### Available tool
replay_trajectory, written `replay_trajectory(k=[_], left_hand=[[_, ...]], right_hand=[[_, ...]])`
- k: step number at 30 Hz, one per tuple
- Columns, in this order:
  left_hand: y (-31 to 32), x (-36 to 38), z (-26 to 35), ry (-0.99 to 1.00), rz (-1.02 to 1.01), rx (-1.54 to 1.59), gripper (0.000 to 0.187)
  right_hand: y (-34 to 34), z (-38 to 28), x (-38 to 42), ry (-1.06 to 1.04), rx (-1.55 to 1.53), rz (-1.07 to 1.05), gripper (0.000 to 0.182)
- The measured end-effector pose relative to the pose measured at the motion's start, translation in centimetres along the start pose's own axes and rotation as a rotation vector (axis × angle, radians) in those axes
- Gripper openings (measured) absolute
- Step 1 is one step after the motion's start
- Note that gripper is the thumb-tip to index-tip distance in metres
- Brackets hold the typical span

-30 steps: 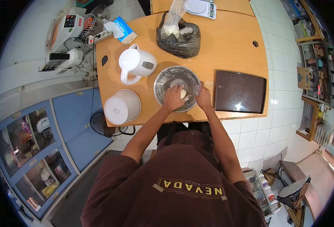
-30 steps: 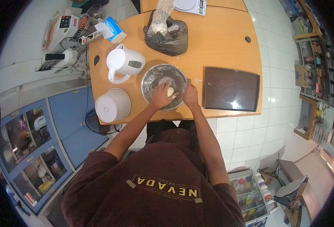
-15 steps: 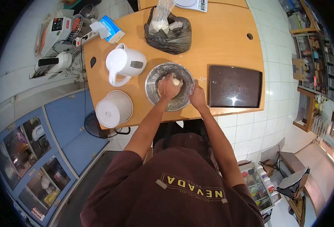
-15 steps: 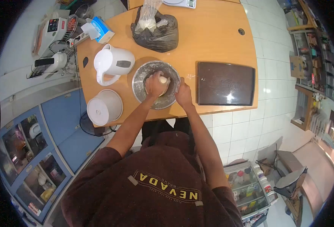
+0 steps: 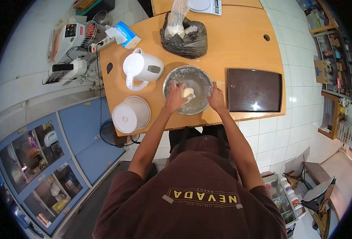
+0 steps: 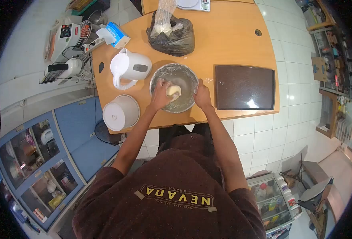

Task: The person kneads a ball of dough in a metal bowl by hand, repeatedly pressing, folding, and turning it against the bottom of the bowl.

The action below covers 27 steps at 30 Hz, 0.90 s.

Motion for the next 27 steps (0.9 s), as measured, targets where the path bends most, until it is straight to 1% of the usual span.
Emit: replay_trajectory(k=[3, 6, 9, 12, 15, 17, 18, 21, 24, 27], left_hand=[[0.1, 0.2, 0.6, 0.095, -0.030, -0.075, 0.073], [0.5, -0.1, 1.2, -0.074, -0.366, -0.187, 0.080], [1.2, -0.1, 2.3, 0.157, -0.246, -0.378, 0.074], [1.9, -0.3, 3.2, 0.159, -0.242, -0.449, 0.066], [3.7, -0.2, 2.9, 0.088, -0.333, -0.375, 0.057], [4.8, -0.2, 2.2, 0.094, -0.299, -0.397, 0.055], [5.5, -0.2, 1.8, 0.099, -0.281, -0.408, 0.054], [6.8, -0.7, 0.8, 0.145, -0.142, -0.437, 0.052], [6.7, -1.4, 1.3, 0.160, -0.124, -0.415, 0.052], [6.3, -2.6, 1.7, 0.089, -0.126, -0.395, 0.047]], right_hand=[[0.1, -0.3, -0.1, 0.019, 0.010, -0.030, 0.050], [0.1, -0.5, 0.0, 0.044, 0.036, -0.054, 0.053], [0.1, -0.8, 0.1, 0.052, 0.034, -0.059, 0.056], [0.3, -1.2, 0.4, 0.061, 0.028, -0.087, 0.058], [1.2, -0.9, 0.3, 0.052, 0.036, -0.091, 0.061], [1.8, -0.5, 0.6, 0.049, 0.058, -0.074, 0.064], [1.9, -0.6, 0.8, 0.033, 0.042, -0.058, 0.062], [1.6, -0.8, 1.3, 0.012, 0.006, -0.034, 0.058], [1.4, -0.9, 1.4, 0.036, 0.006, -0.053, 0.056], [1.2, -1.0, 1.3, 0.045, 0.023, -0.052, 0.054]])
Point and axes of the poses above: each hand's wrist, its own x-axis away from the middle knuckle, its own y-axis out of the palm, z = x × y, the point moved 4 cm from there along -x, towards the middle knuckle, and after that the axes turned 7 degrees about -x, right-handed, at the moved point
